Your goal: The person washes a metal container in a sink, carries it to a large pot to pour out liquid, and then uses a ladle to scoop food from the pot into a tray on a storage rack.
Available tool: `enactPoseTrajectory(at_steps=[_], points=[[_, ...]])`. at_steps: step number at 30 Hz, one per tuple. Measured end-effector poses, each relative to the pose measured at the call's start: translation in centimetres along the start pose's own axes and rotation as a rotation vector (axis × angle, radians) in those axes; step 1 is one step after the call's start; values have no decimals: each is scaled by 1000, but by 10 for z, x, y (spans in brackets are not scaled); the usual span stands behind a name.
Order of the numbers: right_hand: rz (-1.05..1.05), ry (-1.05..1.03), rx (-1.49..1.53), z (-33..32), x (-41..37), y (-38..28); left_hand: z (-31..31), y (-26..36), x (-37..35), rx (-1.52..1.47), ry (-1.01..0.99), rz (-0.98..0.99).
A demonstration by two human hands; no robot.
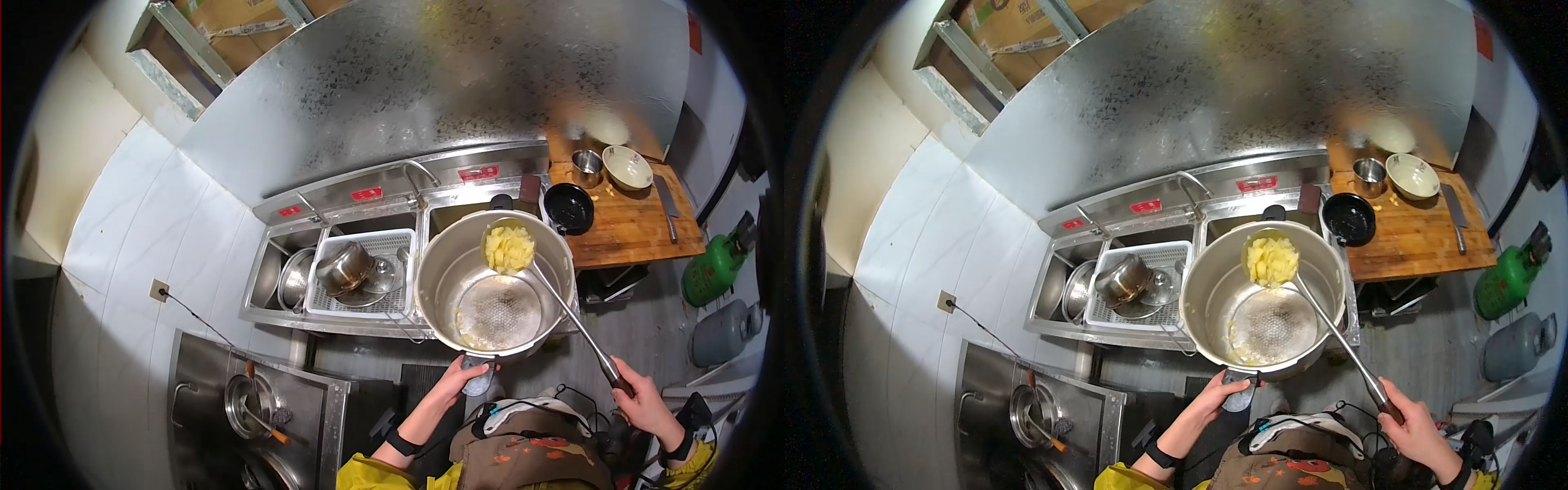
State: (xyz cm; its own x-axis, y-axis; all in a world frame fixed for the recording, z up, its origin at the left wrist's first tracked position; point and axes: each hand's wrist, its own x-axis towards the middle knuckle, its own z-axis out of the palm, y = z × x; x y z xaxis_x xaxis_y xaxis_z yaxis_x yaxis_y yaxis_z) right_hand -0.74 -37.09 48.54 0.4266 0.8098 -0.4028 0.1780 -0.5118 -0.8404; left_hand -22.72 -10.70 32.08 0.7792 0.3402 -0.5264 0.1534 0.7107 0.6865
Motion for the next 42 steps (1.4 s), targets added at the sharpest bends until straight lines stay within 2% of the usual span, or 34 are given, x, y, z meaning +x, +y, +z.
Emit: enactPoseTrajectory(at_steps=[6,9,15,18,22,27,31,33,34,37,38,41,42], points=[[-70,-5,-68,3,-3,0,-4,-1,-1,49,-19,-6],[120,-125,401,3,-6,2,-6,-6,-1,36,-19,27],[192,-226,663,-9,-9,11,-1,-1,-12,73,20,48],[139,-172,611,-7,-10,7,-4,2,-11,105,32,51],[145,-114,674,-6,-11,9,-7,22,3,-6,-25,54],[65,-36,687,-10,-10,11,-2,60,30,4,42,-4],[45,24,721,-15,-7,10,-10,85,62,-44,49,-129],[63,45,709,-17,-3,7,-12,101,77,-81,-26,-203],[71,54,704,-18,-1,7,-6,103,86,-76,84,-156],[47,74,689,-21,5,9,-10,115,113,-55,78,-184],[51,90,692,-22,6,9,-28,111,134,5,16,-197],[67,133,721,-22,4,10,-25,120,155,-1,102,-204],[75,144,747,-22,4,12,-35,121,168,-21,40,-227]])
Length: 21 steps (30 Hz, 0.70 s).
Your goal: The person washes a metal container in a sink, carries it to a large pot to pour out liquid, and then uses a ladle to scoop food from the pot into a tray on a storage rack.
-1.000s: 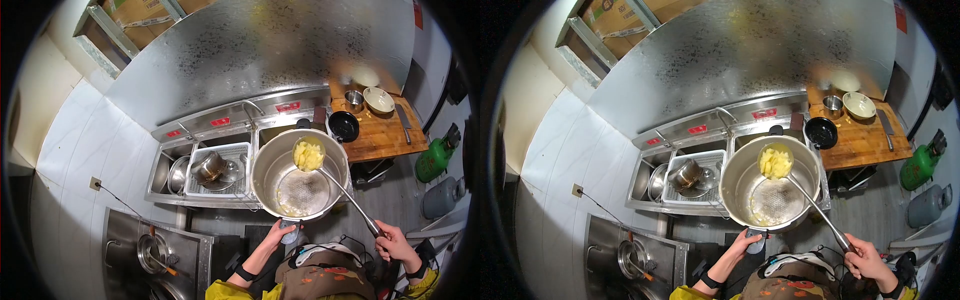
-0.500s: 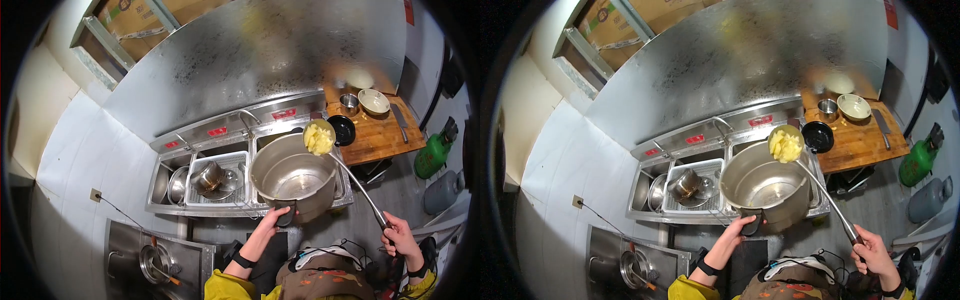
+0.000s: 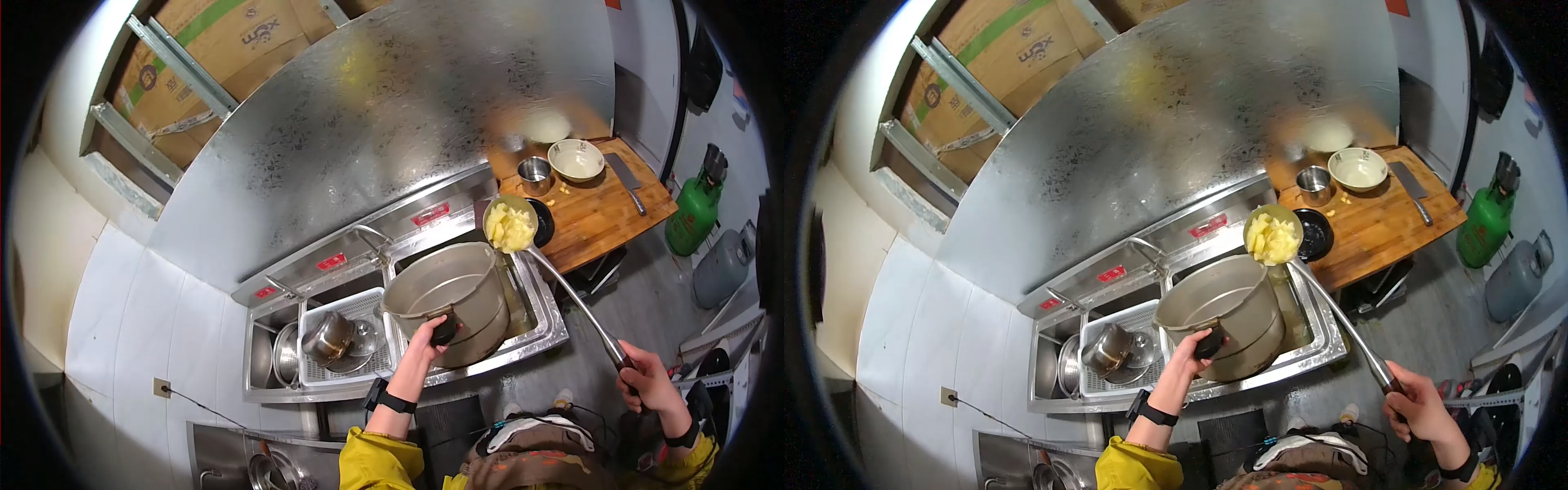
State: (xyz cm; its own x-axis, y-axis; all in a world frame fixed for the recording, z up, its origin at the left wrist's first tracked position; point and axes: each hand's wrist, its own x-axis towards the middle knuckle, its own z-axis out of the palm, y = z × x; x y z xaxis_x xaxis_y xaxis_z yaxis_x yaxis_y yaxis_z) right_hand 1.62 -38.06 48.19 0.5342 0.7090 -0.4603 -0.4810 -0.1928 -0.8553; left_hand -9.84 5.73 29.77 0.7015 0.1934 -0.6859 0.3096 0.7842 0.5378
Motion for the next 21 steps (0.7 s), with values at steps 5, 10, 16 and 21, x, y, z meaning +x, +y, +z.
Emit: enactPoseTrajectory(at_steps=[5,10,16,21], points=[[17,63,-16,-10,-1,8,6,18,20,-98,103,-68],[11,99,29,-18,-2,15,-8,32,59,-215,123,-130],[28,181,1,-22,0,16,-19,35,97,-272,187,-159],[22,195,26,-23,-5,18,-16,32,115,-227,185,-181]])
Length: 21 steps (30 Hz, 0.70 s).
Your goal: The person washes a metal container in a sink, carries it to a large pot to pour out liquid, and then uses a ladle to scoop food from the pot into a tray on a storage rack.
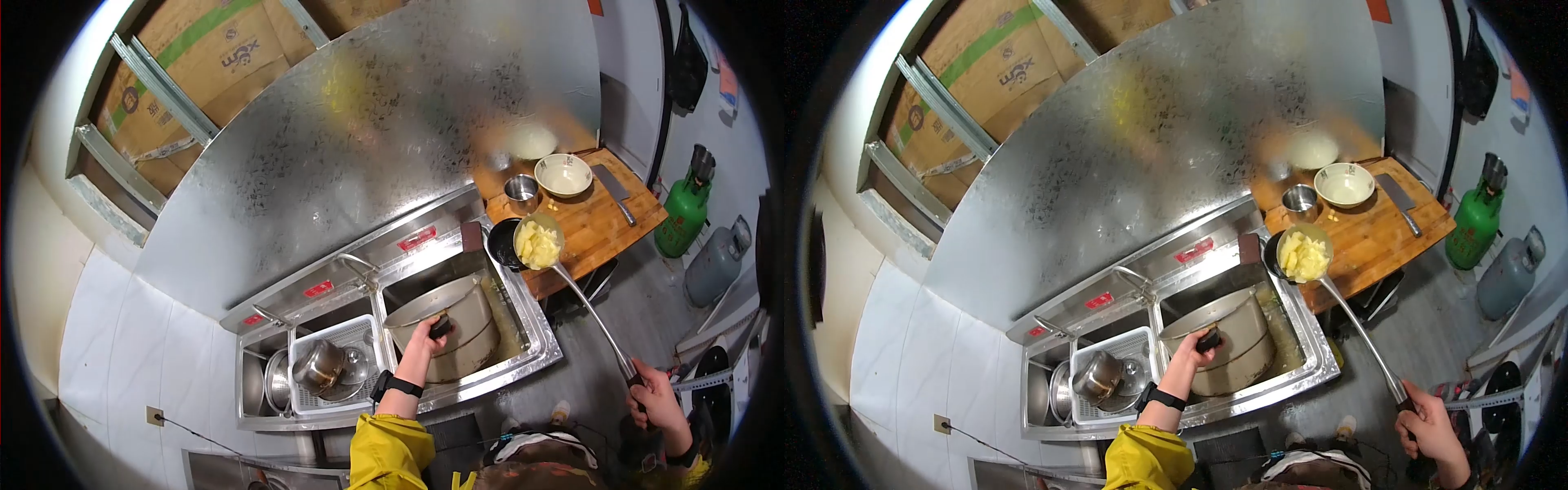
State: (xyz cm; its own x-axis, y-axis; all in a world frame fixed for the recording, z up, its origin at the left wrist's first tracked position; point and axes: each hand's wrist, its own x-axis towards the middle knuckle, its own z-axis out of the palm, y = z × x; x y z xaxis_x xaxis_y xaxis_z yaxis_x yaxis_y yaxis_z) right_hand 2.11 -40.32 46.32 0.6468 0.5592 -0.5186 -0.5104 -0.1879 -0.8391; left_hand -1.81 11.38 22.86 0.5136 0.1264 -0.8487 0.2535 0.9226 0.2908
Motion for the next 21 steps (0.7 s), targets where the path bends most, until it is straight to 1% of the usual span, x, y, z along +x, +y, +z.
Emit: enactPoseTrajectory(at_steps=[1,4,5,7,13,18,19,20,21], points=[[6,9,0,-1,-1,-1,1,0,2,27,13,6],[-14,7,24,-4,-1,0,-10,1,25,-56,18,-31],[-9,13,29,-5,-1,-2,-15,0,30,-43,-62,-54],[12,17,34,-4,-3,-8,-19,-2,43,-96,-67,-90],[-45,34,-8,-12,0,-5,-9,-8,27,-157,-58,-145],[-6,100,21,-18,0,-2,-9,-11,9,-149,-103,-241],[2,120,21,-20,-1,-1,-6,-13,-1,-178,31,-239],[9,130,56,-19,-3,-3,-22,-14,2,-151,-94,-281],[18,144,94,-17,-5,-9,-10,-21,-22,-48,12,-173]])
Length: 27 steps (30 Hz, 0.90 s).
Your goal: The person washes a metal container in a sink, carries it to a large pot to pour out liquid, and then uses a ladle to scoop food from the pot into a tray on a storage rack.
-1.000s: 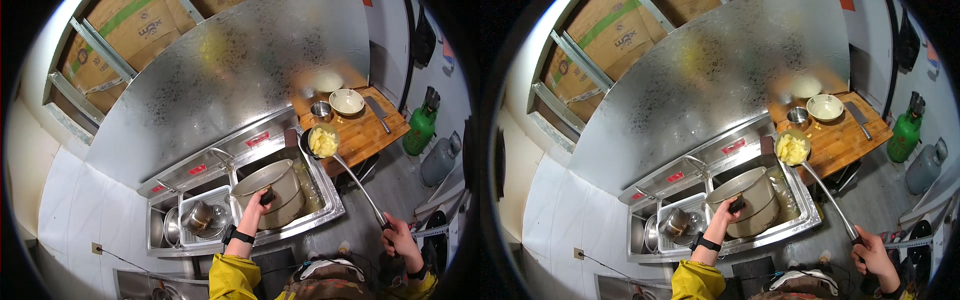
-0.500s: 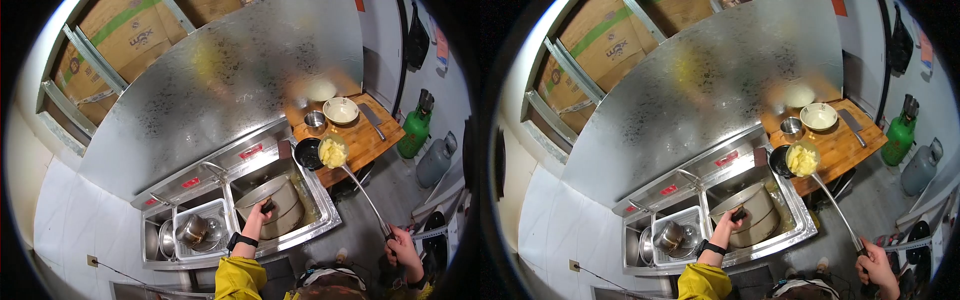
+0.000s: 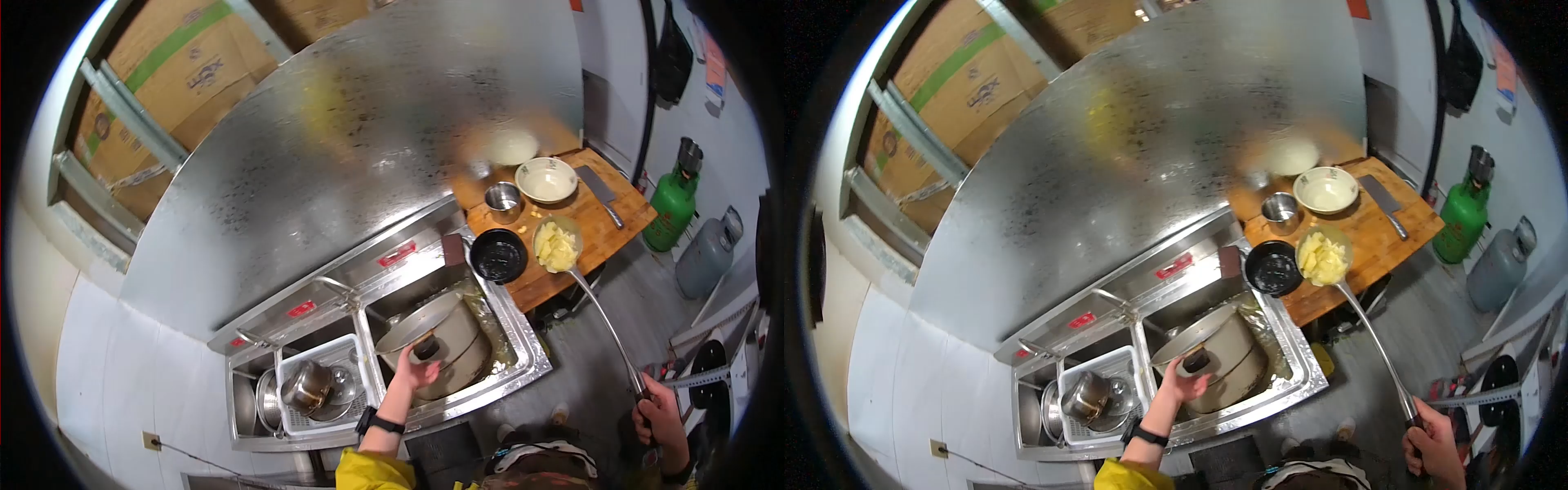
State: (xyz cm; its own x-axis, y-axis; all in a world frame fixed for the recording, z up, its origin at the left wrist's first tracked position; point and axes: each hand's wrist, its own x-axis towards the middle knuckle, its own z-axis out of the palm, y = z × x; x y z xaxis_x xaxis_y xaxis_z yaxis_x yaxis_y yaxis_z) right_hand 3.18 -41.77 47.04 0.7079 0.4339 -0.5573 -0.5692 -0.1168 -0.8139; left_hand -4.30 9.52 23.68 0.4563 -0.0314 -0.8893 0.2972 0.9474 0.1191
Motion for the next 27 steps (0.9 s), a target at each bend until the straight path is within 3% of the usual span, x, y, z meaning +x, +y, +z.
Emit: enactPoseTrajectory(at_steps=[2,3,5,7,11,17,22,23,27], points=[[-17,-16,45,-9,-2,-6,2,-31,-22,-24,213,251],[16,-14,75,-16,-4,-8,-23,-39,-16,34,158,355],[63,-4,152,-35,-7,-9,-14,-74,-43,214,303,735],[48,-23,231,-63,-11,-4,28,-117,-74,209,414,1121],[111,56,345,-116,-20,-11,81,-181,-75,445,282,1456],[128,92,347,-240,-6,-4,231,-275,-20,748,-59,1423],[190,207,291,-329,34,-17,349,-338,42,774,-266,1191],[177,228,317,-349,44,9,349,-354,67,812,-332,1174],[201,279,353,-410,103,-35,431,-367,105,888,-360,1008]])
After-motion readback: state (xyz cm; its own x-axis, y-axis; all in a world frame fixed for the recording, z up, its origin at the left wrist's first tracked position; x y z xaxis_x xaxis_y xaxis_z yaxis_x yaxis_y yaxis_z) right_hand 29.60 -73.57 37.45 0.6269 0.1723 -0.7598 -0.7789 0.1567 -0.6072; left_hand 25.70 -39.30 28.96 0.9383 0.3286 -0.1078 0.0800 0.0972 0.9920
